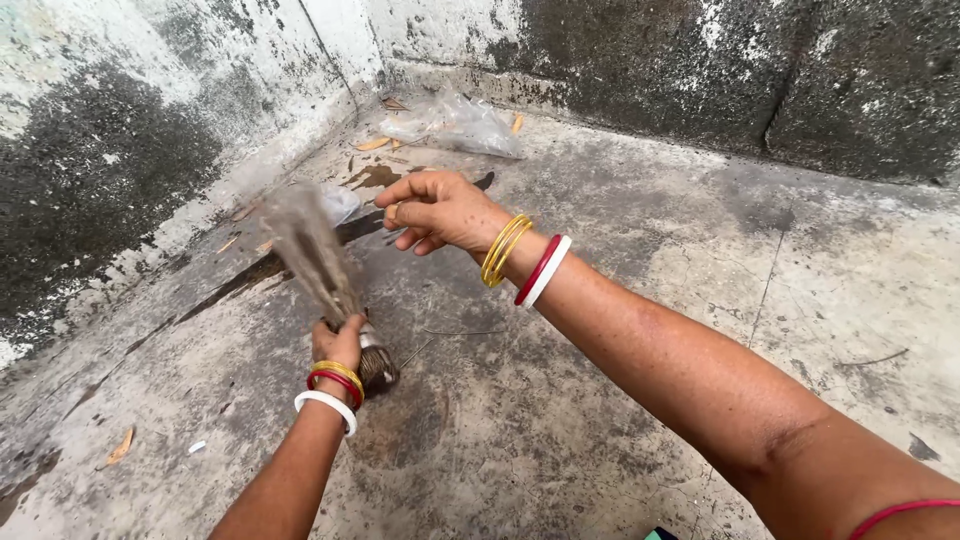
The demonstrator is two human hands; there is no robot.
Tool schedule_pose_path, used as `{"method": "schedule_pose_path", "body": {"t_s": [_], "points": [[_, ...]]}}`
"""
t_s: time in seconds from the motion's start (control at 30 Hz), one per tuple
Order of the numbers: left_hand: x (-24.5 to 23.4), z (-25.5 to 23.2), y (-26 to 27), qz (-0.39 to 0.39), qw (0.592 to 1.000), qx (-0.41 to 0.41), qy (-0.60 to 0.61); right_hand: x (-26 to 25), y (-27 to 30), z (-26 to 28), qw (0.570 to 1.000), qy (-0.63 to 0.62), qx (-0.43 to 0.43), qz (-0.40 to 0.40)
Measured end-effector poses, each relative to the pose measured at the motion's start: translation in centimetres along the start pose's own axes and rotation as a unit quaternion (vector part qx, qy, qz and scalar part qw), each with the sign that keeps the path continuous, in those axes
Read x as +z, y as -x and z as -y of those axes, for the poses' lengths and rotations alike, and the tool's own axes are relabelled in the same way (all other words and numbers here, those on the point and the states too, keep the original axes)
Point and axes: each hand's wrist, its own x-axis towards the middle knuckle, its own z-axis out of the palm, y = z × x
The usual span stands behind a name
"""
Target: Cleaning a hand broom by hitting it against the floor and picking out debris with hands.
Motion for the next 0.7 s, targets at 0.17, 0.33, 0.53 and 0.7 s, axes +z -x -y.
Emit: {"method": "schedule_pose_path", "body": {"t_s": [0.17,0.33,0.53,0.7], "points": [[0.3,1.8,0.8,0.156,0.987,0.039,-0.002,-0.4,-0.4,-0.5,1.000,0.004,0.002,0.003],[-0.2,4.4,-2.2,0.207,0.958,0.118,-0.161,-1.0,-0.3,-0.2,1.000,-0.007,0.000,0.001],[-2.2,3.6,-1.2,0.055,0.989,-0.001,-0.138,-0.9,-0.2,-0.4,1.000,-0.002,0.002,0.001],[-2.4,1.8,0.8,0.025,0.996,0.067,-0.052,0.2,-1.1,-1.5,1.000,-0.005,-0.004,0.011]]}}
